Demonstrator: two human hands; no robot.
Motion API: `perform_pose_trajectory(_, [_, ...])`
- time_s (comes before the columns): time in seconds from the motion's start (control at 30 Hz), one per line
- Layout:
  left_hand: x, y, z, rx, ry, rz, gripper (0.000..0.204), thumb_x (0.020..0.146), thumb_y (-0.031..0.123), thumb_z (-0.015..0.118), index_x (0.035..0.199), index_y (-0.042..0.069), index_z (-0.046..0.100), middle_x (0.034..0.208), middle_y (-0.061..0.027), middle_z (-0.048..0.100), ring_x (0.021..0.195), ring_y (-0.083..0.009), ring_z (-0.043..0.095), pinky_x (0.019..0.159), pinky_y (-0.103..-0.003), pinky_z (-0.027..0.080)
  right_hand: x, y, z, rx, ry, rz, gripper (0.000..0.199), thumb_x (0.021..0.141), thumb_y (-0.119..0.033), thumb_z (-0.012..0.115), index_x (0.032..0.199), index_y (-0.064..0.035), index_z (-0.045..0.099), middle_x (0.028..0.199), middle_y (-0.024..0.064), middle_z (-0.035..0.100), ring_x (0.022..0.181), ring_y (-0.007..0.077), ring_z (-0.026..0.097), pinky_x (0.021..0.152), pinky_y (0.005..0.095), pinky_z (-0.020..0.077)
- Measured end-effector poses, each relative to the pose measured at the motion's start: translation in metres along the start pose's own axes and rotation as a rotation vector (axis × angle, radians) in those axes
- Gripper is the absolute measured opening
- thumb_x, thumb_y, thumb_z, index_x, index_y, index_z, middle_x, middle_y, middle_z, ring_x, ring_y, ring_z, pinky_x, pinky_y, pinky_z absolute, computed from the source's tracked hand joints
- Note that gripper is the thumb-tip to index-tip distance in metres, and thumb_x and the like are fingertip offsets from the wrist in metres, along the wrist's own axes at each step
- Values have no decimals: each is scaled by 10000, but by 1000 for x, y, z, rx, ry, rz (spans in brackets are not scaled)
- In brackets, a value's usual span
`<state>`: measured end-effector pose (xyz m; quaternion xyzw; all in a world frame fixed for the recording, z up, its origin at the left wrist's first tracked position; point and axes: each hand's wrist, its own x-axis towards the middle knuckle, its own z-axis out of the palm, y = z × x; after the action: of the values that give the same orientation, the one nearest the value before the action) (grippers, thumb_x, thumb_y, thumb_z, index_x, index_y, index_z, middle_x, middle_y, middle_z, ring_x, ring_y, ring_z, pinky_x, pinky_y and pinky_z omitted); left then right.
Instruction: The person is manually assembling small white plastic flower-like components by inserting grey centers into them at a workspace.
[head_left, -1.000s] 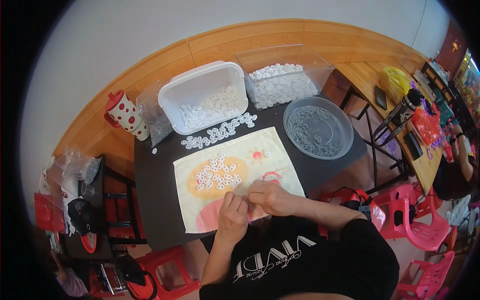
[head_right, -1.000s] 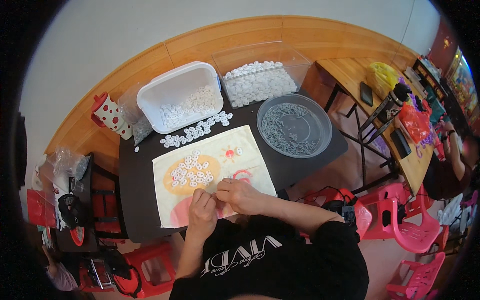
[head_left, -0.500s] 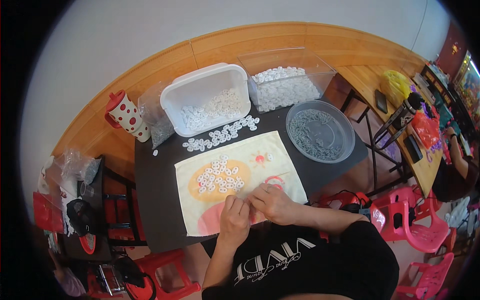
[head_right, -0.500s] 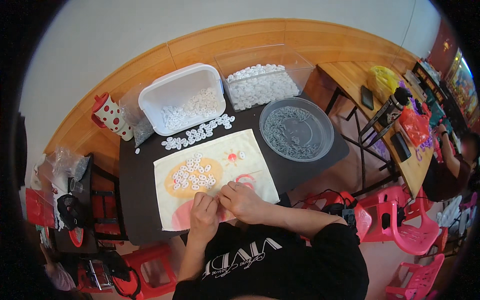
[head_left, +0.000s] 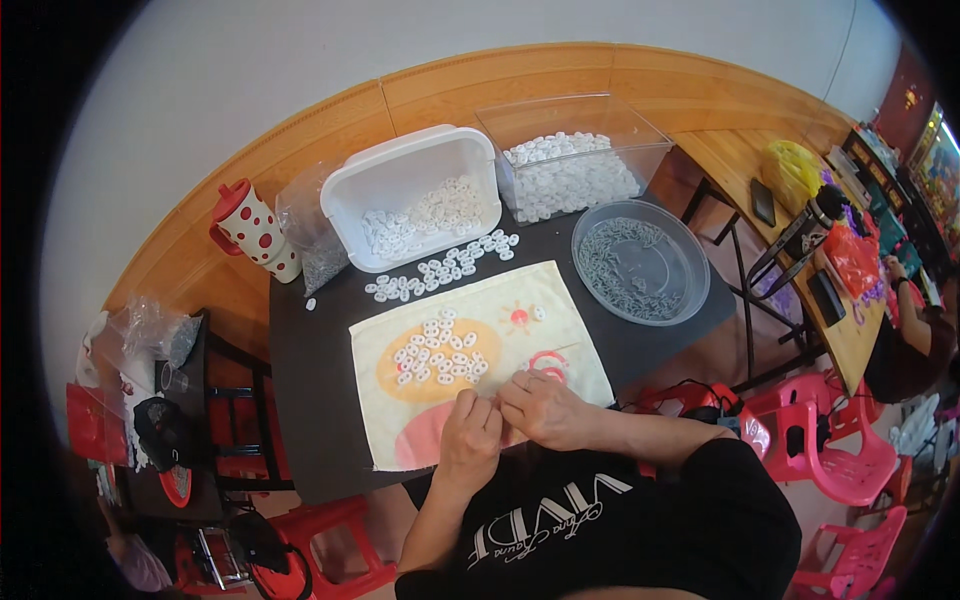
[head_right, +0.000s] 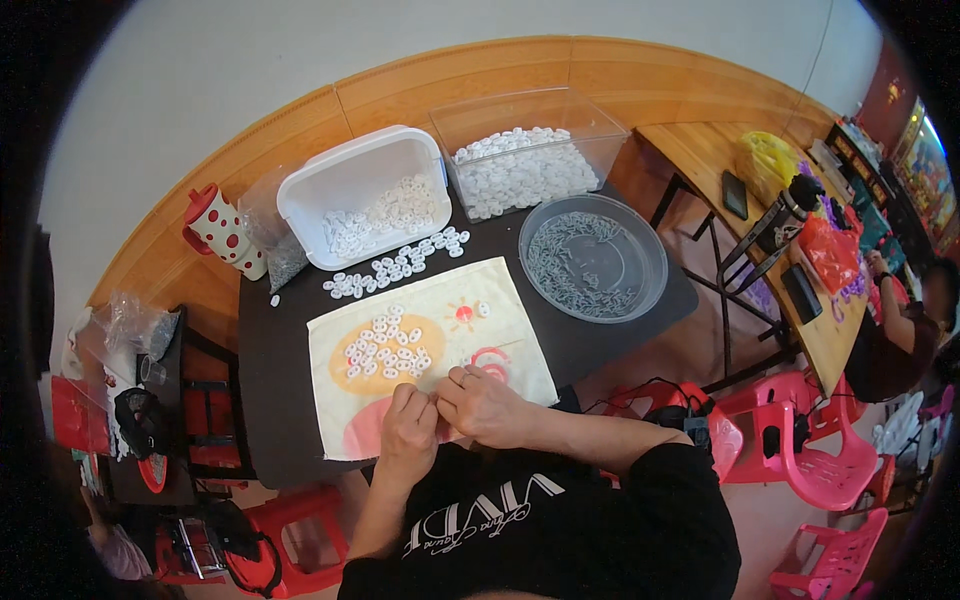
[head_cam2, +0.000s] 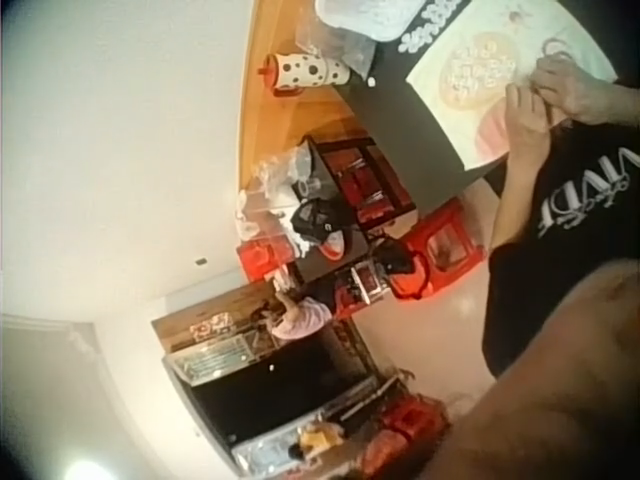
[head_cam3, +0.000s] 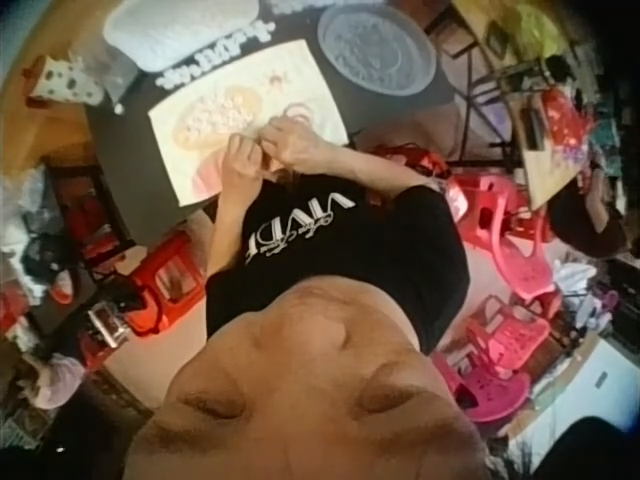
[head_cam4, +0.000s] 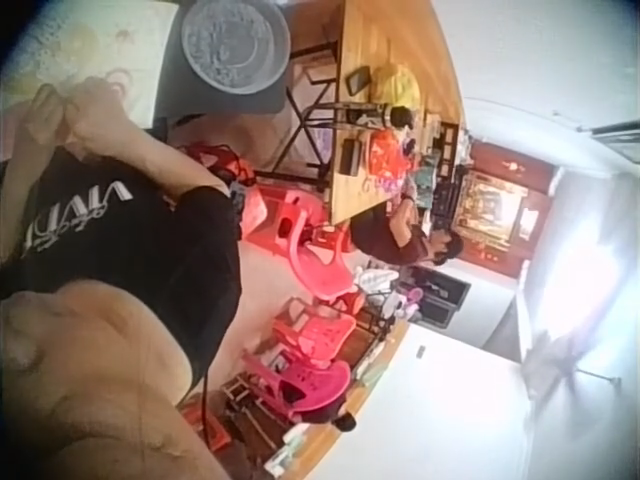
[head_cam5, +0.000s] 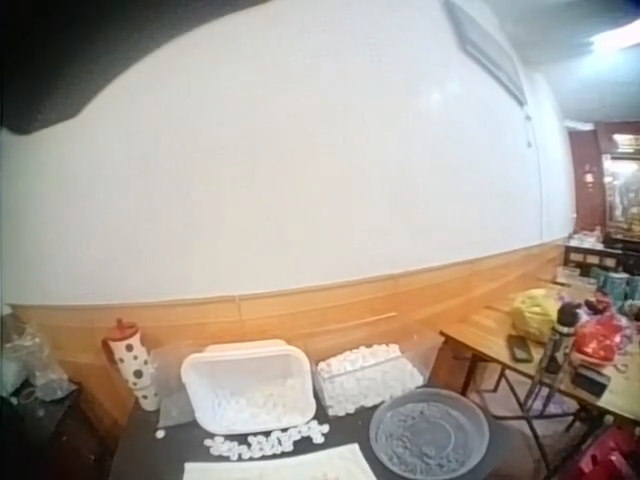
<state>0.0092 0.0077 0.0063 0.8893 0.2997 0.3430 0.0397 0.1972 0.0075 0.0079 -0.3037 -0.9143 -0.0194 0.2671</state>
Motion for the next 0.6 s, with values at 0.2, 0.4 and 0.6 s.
perform_pose_trajectory(0.2, [-3, 2, -1, -61, 102, -105, 232, 712, -52, 625, 943, -79, 630, 835, -166, 553, 808, -343, 526, 705, -413, 479, -1, 4, 4, 156, 59, 80, 209, 746, -90, 619, 928, 10, 633, 870, 111, 551, 807, 302, 556, 725, 388, 466])
perform_pose_trajectory(0.4, [-7, -2, 0, -47, 177, -199, 331, 724, -40, 648, 1053, -74, 643, 887, -165, 576, 848, -356, 533, 736, -421, 482, 21, 88, -62, -238, 220, 147, 252, 695, 21, 650, 941, -31, 662, 904, 117, 659, 832, 335, 640, 733, 437, 509])
perform_pose_trajectory(0.6, [-6, -4, 1, -74, 172, -197, 352, 715, -29, 659, 1064, -65, 634, 870, -163, 559, 853, -355, 525, 742, -411, 479, 100, 213, -153, -407, 587, 257, 102, 832, 18, 670, 923, -26, 689, 799, 149, 633, 732, 329, 631, 651, 411, 497])
